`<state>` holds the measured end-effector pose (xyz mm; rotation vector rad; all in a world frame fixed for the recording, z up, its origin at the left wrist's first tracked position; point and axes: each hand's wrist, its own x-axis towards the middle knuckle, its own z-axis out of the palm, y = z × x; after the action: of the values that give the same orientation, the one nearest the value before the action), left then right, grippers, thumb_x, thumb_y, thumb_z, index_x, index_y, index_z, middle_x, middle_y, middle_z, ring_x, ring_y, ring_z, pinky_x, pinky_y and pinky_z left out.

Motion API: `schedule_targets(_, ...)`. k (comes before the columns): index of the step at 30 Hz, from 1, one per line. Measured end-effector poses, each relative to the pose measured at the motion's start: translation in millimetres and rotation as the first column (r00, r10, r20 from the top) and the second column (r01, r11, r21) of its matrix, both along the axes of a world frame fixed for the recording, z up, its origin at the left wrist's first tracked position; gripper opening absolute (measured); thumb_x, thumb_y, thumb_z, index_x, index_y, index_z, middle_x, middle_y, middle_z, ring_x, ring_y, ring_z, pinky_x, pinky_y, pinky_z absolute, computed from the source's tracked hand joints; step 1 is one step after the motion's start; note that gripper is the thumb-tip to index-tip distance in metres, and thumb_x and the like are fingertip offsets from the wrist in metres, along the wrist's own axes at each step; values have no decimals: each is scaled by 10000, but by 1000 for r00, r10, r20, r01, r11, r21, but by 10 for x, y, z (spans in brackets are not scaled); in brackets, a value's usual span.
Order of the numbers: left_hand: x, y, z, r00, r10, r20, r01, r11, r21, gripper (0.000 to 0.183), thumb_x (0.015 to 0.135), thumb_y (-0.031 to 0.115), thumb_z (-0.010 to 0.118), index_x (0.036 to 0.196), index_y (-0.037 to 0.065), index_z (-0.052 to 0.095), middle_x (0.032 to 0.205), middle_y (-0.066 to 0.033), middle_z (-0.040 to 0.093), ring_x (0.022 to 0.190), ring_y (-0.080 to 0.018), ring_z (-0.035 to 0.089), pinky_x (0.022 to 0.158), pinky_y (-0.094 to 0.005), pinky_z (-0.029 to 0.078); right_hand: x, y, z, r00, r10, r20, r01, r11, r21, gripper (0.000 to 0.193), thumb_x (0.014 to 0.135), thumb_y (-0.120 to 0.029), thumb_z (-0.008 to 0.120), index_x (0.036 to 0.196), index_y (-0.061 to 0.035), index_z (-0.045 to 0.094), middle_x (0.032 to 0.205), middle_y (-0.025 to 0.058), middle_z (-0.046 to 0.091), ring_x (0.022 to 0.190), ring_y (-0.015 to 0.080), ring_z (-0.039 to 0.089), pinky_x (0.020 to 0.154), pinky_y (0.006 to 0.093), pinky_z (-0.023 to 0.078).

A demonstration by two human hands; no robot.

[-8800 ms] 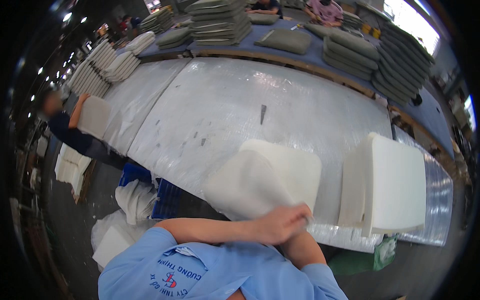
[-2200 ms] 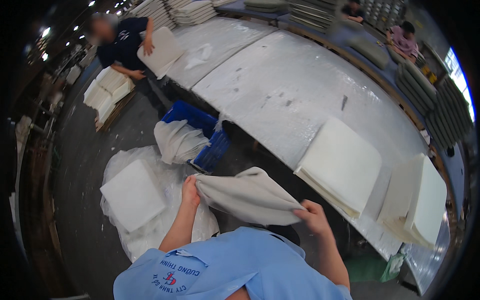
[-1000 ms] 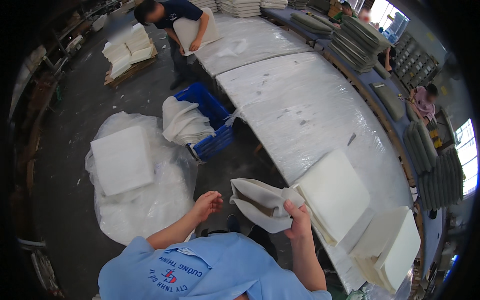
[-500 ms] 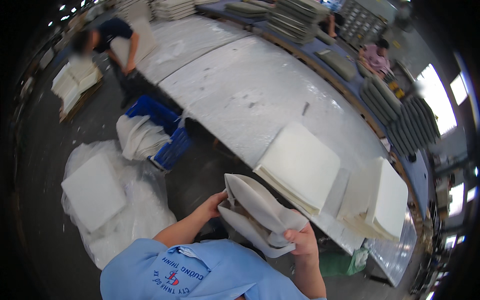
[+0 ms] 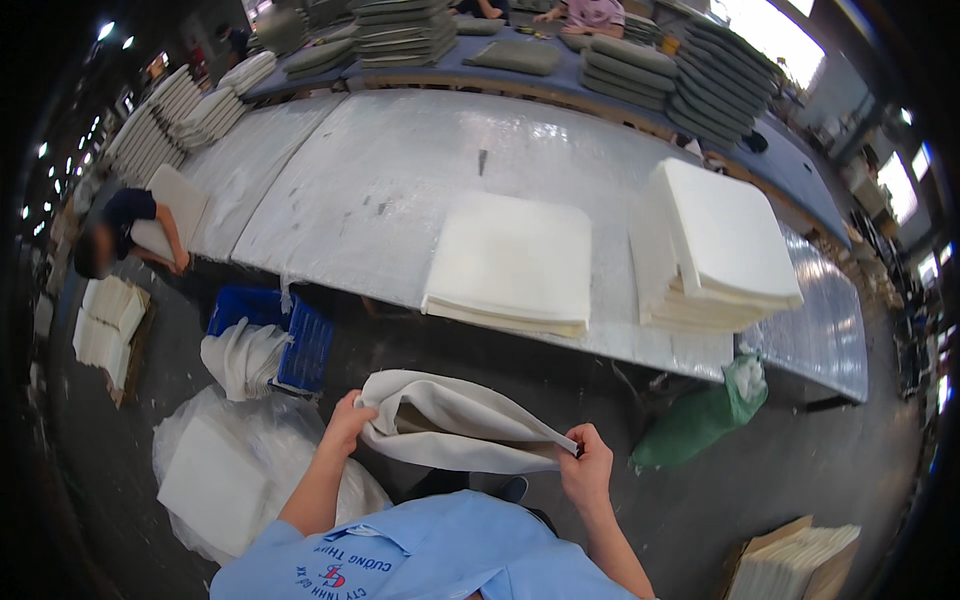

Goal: The person wraps white foam pieces in white paper on a large table. They fold the paper around each foam piece, smooth the edges, and place the wrapped items into a blue bin. Other workers are visible in the background handling similar materials.

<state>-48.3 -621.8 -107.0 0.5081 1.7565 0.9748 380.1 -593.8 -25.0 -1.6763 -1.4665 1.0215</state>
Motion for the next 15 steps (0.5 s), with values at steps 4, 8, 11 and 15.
schedule_targets(4,381,-397,42,948,-254,190,285,946,-155,462,785,49,783,1241,1,725,1132,-104,759,1023,-211,712,910,-354,540,296,-280,-124,997,-39,-64,44,995,87,138,850,42,701,896,-32,595,740,-30,550,720,62,505,632,246,421)
schedule_targets(8,738,-586,-24,919,-242,-310,246,969,-26,327,840,75,755,1163,42,718,1014,-111,762,901,-266,736,807,-385,557,587,-420,-153,995,-85,-51,89,991,100,150,827,68,692,928,-28,636,745,-9,570,709,73,524,638,250,435)
schedule_targets(11,916,-544,120,711,-105,-695,175,984,30,188,894,87,712,1078,60,681,951,-152,738,871,-291,733,782,-406,550,908,-515,-87,986,-128,109,113,984,141,138,833,35,704,953,-26,674,760,11,608,709,105,551,641,281,453)
schedule_targets(15,1316,-317,287,643,-156,-750,339,936,95,163,909,52,680,1070,79,675,922,-192,731,892,-356,740,805,-429,552,1099,-501,-404,948,-319,-23,316,922,223,204,790,39,700,977,-40,718,779,65,622,687,166,566,671,307,480)
